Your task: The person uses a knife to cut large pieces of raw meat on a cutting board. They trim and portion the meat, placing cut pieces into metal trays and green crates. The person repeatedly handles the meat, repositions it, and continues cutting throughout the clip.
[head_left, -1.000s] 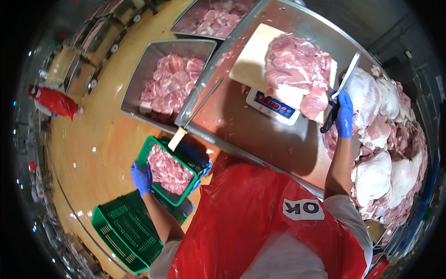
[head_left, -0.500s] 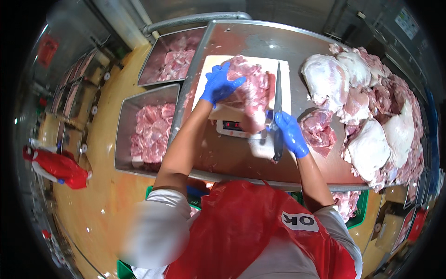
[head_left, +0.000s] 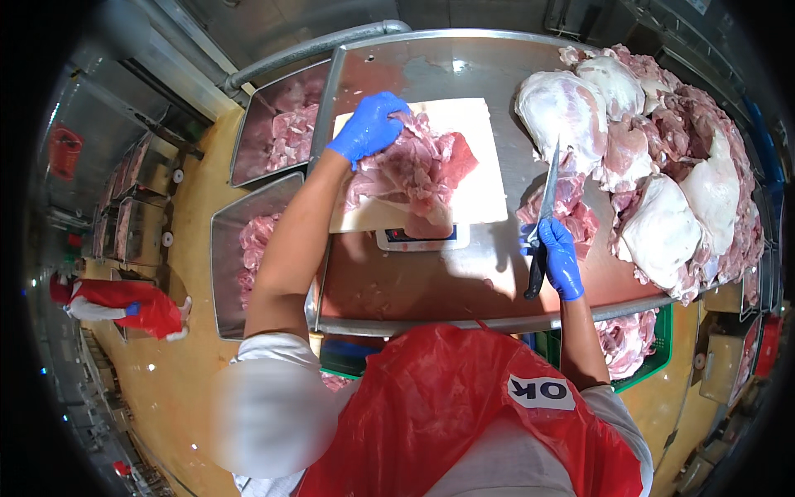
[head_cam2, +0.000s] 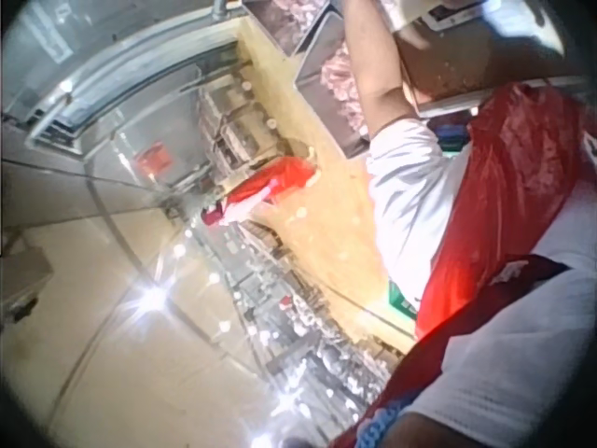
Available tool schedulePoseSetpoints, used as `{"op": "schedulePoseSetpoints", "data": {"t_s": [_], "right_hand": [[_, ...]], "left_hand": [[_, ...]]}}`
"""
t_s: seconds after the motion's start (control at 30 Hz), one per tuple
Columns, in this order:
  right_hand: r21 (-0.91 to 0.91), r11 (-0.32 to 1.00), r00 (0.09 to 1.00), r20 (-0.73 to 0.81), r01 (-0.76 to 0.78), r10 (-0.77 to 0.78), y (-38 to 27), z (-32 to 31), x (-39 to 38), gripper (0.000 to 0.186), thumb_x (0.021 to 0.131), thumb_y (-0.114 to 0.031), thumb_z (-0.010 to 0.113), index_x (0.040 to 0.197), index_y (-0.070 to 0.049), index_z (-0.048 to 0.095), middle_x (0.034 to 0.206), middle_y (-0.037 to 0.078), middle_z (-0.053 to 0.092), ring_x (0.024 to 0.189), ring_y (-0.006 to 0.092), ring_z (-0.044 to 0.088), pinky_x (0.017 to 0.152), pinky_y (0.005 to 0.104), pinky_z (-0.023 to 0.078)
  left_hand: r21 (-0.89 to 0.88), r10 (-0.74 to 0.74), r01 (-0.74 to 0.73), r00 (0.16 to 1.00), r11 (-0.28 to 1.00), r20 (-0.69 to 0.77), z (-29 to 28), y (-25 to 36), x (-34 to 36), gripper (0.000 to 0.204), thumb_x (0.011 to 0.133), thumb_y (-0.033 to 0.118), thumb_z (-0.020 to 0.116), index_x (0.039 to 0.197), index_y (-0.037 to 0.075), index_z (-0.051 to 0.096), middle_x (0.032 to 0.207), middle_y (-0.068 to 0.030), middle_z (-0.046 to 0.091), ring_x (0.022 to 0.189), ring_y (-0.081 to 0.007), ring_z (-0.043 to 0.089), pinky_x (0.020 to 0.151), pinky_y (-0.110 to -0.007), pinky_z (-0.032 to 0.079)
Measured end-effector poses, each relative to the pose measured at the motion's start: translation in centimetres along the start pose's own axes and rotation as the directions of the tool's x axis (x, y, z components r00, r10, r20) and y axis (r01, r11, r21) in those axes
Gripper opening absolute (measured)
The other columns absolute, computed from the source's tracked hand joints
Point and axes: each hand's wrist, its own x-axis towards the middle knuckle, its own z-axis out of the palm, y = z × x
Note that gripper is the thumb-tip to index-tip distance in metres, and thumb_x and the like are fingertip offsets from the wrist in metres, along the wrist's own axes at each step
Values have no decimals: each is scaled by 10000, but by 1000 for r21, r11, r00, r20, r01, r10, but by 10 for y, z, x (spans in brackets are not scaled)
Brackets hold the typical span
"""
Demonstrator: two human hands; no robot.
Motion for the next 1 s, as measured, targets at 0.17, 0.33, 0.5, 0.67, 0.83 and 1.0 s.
{"op": "schedulePoseSetpoints", "data": {"t_s": [0.17, 0.33, 0.5, 0.67, 0.83, 1.0], "right_hand": [[-1, 995, 995, 6, -102, 102, -1, 15, 18, 244, 1018, -265, 497, 1046, -36, 577, 793, 59, 612, 584, 132, 596, 508, 259, 497], [-44, 999, 989, 145, 21, -14, -17, 66, 52, 140, 1004, -162, 485, 1028, -25, 497, 768, 65, 581, 543, 127, 541, 503, 268, 461], [32, 999, 987, 161, -21, 15, -33, 104, 74, 106, 983, -100, 469, 942, -24, 406, 753, 95, 558, 572, 157, 573, 504, 311, 506], [-12, 993, 973, 198, 120, -115, -31, 121, 113, 227, 899, -163, 525, 941, 57, 487, 730, 124, 588, 597, 194, 612, 527, 333, 537], [-155, 988, 985, 173, 23, 5, -46, 137, 146, 191, 930, -164, 519, 977, 19, 489, 702, 77, 547, 547, 156, 548, 486, 342, 506], [-167, 963, 861, 497, 214, -105, -23, 130, 75, 179, 927, -222, 579, 979, -67, 506, 735, 43, 538, 571, 154, 552, 499, 307, 488]], "left_hand": [[407, -131, 25, 963, 913, 235, 3, 40, -3, 355, 762, 161, 673, 1106, 86, 631, 1011, -139, 608, 962, -379, 562, 866, -434, 477], [405, 275, -310, 951, 860, 144, 37, 49, -2, 390, 771, 290, 703, 1088, 81, 614, 995, -146, 610, 975, -398, 547, 840, -462, 469], [329, 116, -202, 958, 923, 261, 34, 41, 2, 307, 790, 234, 651, 1047, 68, 635, 972, -187, 618, 937, -380, 583, 814, -442, 483], [241, 29, -78, 979, 967, 200, 16, 48, 10, 269, 778, 182, 618, 984, 14, 653, 959, -225, 625, 877, -401, 609, 798, -415, 506], [162, -28, -4, 981, 987, 194, 14, 48, 22, 246, 772, 178, 622, 944, 8, 665, 854, -244, 645, 775, -404, 629, 730, -406, 516], [154, 10, -44, 977, 987, 211, 17, 44, 27, 236, 763, 166, 618, 931, 9, 671, 818, -253, 634, 704, -363, 614, 701, -390, 506]]}}
